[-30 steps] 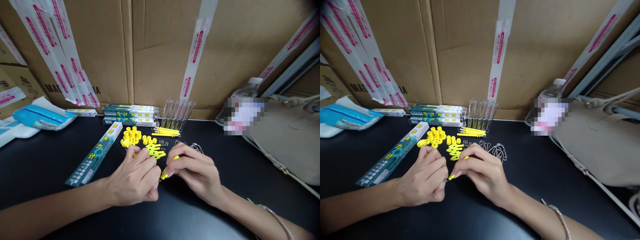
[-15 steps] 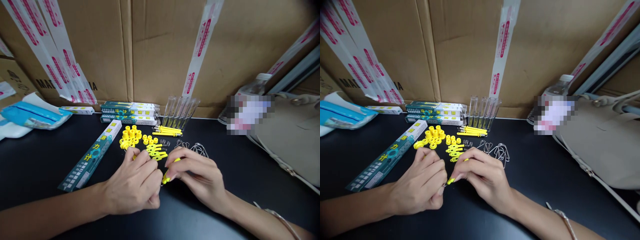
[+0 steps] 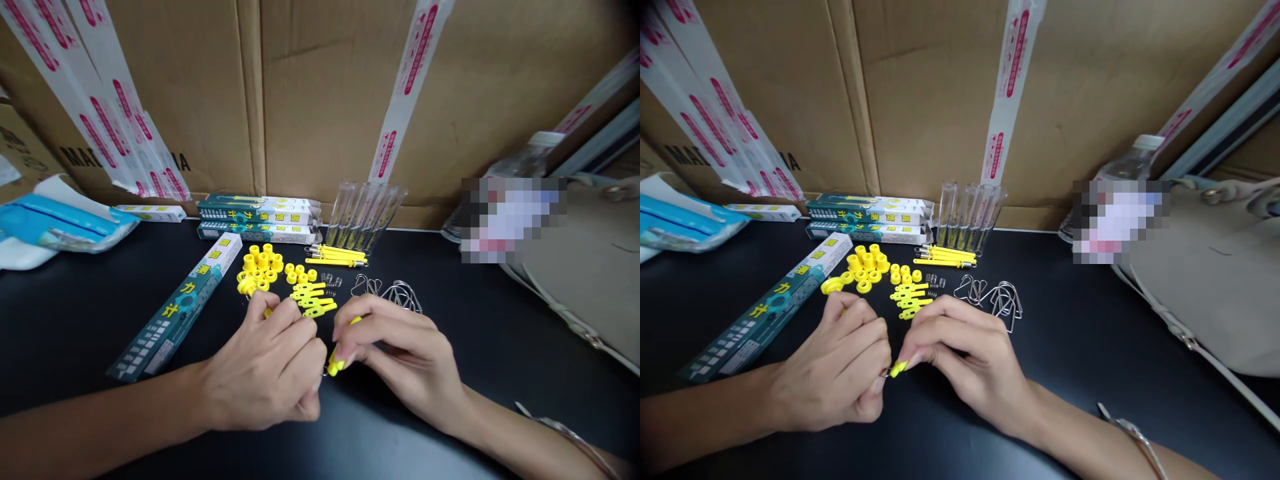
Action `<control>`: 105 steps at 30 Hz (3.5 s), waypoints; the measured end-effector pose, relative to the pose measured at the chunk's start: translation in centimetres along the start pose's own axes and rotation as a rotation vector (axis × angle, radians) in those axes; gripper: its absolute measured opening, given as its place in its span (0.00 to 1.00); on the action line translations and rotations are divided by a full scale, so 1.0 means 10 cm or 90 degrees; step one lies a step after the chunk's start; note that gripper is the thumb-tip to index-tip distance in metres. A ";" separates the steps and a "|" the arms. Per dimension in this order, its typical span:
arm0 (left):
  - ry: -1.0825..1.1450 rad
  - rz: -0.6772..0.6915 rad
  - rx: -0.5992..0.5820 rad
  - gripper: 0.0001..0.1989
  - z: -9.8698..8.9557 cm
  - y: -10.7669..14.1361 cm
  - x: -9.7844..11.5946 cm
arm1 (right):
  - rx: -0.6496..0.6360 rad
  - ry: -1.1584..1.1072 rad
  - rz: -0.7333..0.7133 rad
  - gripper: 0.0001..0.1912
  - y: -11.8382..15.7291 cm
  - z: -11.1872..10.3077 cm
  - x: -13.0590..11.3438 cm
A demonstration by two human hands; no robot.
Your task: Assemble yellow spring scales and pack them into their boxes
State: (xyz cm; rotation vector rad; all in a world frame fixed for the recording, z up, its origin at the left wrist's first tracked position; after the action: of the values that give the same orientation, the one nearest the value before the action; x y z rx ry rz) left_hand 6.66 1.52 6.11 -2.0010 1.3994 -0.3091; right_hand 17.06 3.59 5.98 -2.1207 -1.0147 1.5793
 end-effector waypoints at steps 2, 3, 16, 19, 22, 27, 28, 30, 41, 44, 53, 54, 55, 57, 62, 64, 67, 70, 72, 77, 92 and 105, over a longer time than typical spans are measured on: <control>-0.003 -0.002 0.002 0.11 0.00 0.00 0.00 | 0.002 0.000 0.003 0.08 0.00 0.00 0.00; -0.004 -0.001 0.005 0.11 -0.01 0.00 0.00 | 0.003 0.000 0.005 0.08 0.01 0.00 0.01; -0.006 0.014 0.003 0.10 -0.02 0.00 0.03 | -0.006 0.030 -0.006 0.09 0.01 0.00 0.00; -0.005 0.015 0.004 0.10 -0.03 -0.01 0.03 | -0.010 0.043 -0.014 0.10 0.02 0.00 -0.02; -0.001 0.011 0.007 0.10 -0.02 -0.01 0.03 | -0.013 0.049 -0.025 0.11 0.02 0.00 -0.05; 0.008 -0.013 0.010 0.10 -0.02 -0.02 -0.01 | -0.070 0.037 -0.065 0.12 0.04 0.09 -0.16; 0.013 -0.013 0.012 0.10 -0.03 -0.02 -0.01 | -0.073 0.038 -0.068 0.12 0.04 0.09 -0.17; 0.021 -0.007 0.013 0.10 -0.05 -0.02 0.00 | -0.044 0.061 -0.061 0.10 0.04 0.04 -0.17; 0.074 -0.034 0.020 0.10 -0.07 -0.01 -0.05 | -0.022 0.050 -0.061 0.08 0.04 0.03 -0.12; 0.144 -0.071 0.047 0.08 -0.10 0.02 -0.10 | 0.001 0.038 -0.040 0.07 0.04 0.00 -0.09; 0.200 -0.115 0.085 0.11 -0.15 0.11 -0.16 | -0.008 -0.006 -0.009 0.07 0.05 0.01 -0.05; 0.211 -0.117 0.099 0.13 -0.17 0.11 -0.17 | -0.009 -0.009 -0.007 0.07 0.05 0.01 -0.05; 0.228 -0.118 0.114 0.14 -0.19 0.11 -0.17 | -0.009 -0.012 -0.005 0.07 0.04 0.01 -0.04; 0.266 -0.118 0.125 0.15 -0.21 0.10 -0.18 | -0.010 -0.012 -0.002 0.07 0.04 0.02 -0.04; 0.348 -0.237 0.117 0.12 -0.16 0.15 -0.31 | -0.013 -0.019 0.004 0.06 0.04 0.02 -0.06; 0.360 -0.255 0.083 0.11 -0.10 0.17 -0.32 | -0.017 -0.024 0.004 0.07 0.03 0.03 -0.07; 0.315 -0.206 0.056 0.12 -0.09 0.16 -0.26 | -0.023 -0.027 0.000 0.07 0.03 0.03 -0.08; 0.230 -0.156 0.072 0.13 -0.13 0.13 -0.23 | -0.023 -0.026 0.001 0.06 0.03 0.03 -0.09; 0.202 -0.177 0.090 0.12 -0.14 0.14 -0.27 | -0.019 -0.022 0.007 0.06 0.04 0.02 -0.08; 0.310 -0.188 0.095 0.12 -0.07 0.17 -0.28 | -0.008 -0.017 0.020 0.06 0.04 0.01 -0.06; 0.327 -0.359 0.017 0.12 0.04 0.26 -0.42 | -0.026 -0.029 0.040 0.06 0.05 0.03 -0.01; 0.253 -0.352 0.048 0.10 -0.04 0.25 -0.41 | -0.040 -0.016 0.047 0.05 0.04 0.06 -0.01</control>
State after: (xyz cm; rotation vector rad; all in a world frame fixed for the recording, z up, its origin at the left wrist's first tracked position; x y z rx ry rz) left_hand 2.95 4.52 5.49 -2.3171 0.9958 -1.0341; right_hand 16.63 3.18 5.58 -2.2105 -1.0175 1.6320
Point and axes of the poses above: each hand's wrist, its own y-axis away from the middle knuckle, its own z-axis out of the palm, x = y × z, the point moved 9 cm from there along -y, towards the middle knuckle, and after that the axes turned 1 degree about z, right-handed, at the moved point
